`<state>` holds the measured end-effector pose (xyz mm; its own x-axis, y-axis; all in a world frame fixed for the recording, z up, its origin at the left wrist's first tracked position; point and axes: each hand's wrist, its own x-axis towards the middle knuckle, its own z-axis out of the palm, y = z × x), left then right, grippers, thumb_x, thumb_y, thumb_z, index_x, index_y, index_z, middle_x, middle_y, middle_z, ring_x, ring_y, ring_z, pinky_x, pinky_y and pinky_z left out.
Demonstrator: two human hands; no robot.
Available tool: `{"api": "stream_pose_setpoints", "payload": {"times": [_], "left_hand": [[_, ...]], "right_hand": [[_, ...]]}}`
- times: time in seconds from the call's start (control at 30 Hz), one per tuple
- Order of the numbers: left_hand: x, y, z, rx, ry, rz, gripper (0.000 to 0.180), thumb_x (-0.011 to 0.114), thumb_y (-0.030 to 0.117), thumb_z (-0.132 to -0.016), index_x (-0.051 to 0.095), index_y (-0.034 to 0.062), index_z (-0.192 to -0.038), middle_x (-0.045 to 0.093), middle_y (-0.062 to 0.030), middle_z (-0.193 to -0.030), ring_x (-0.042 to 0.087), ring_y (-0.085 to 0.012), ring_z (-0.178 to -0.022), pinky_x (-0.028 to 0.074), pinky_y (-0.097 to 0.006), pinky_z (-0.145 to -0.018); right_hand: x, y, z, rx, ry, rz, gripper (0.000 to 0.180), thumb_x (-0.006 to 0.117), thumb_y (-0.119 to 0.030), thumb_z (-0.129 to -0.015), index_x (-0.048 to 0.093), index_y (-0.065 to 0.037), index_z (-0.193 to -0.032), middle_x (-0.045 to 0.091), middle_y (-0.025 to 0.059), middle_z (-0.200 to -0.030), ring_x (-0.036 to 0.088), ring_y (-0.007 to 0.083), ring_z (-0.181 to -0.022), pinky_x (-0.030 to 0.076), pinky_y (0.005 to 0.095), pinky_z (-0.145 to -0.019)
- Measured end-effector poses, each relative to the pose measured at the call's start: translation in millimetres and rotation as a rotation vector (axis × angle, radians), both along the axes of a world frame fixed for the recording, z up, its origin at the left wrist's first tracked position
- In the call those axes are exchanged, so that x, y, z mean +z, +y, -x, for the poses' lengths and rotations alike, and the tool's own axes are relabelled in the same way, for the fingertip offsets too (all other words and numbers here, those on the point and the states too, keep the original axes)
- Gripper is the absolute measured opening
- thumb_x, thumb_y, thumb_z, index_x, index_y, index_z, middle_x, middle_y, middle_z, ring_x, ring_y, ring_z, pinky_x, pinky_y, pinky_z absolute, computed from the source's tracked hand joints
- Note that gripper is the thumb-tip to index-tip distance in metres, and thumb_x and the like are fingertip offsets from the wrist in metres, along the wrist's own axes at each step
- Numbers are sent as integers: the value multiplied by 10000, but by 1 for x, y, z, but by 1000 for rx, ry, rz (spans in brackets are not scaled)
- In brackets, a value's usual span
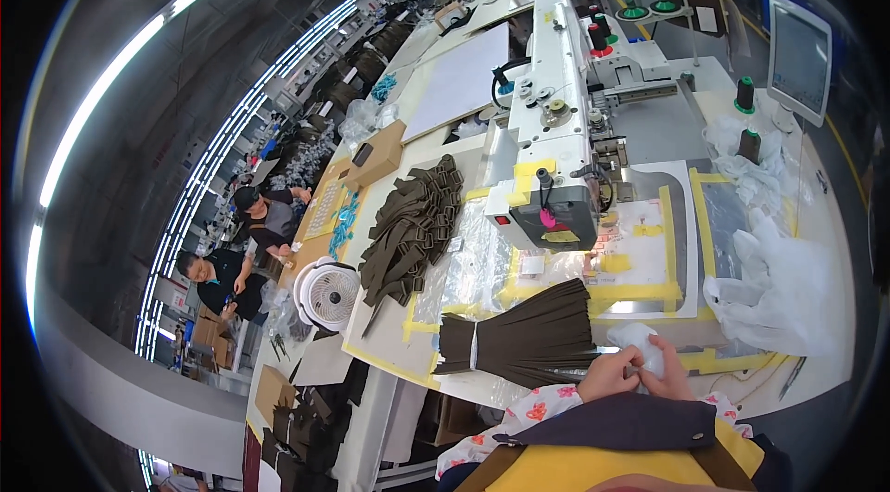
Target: Attaching metal buckles to a series of green straps in a workshop setting.
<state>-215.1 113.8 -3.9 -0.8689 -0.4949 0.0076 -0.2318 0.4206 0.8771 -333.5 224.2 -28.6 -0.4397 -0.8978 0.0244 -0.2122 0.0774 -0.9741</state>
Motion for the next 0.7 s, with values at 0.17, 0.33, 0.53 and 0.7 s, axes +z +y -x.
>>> {"api": "stream_pose_setpoints", "payload": {"times": [0.17, 0.33, 0.53, 0.7], "left_hand": [[-1, -6, -1, -60, -17, -192, 94, 548, 1, -703, 523, 30, -788, 499, -4, -611, 447, -52, -533, 378, -208, -492], [13, -22, 4, -156, 15, -939, 187, 490, -26, -733, 461, 60, -896, 478, 45, -797, 438, -17, -674, 326, -153, -585], [6, -30, 10, 42, 176, -1191, 112, 546, 134, -839, 455, 85, -797, 445, 62, -665, 371, -31, -568, 301, -175, -559], [11, -29, 19, -8, 395, -1278, 205, 530, 111, -849, 465, 48, -1033, 518, -7, -800, 439, -60, -645, 369, -203, -648]], "right_hand": [[3, 11, -7, -31, -212, -12, 495, 538, -25, -730, 384, -5, -1200, 492, 162, -1064, 492, 205, -974, 401, 313, -844], [7, 8, -5, -17, -374, 4, 440, 503, -82, -778, 398, -7, -1198, 495, 130, -1084, 467, 179, -1003, 365, 281, -877], [1, -8, -6, -75, -820, 54, 382, 479, -91, -810, 423, -9, -1178, 510, 87, -1092, 484, 136, -994, 390, 264, -848], [-10, 1, 2, -375, -1135, 136, 371, 388, -121, -834, 415, 6, -1181, 496, 111, -1142, 501, 174, -1023, 401, 299, -880]]}}
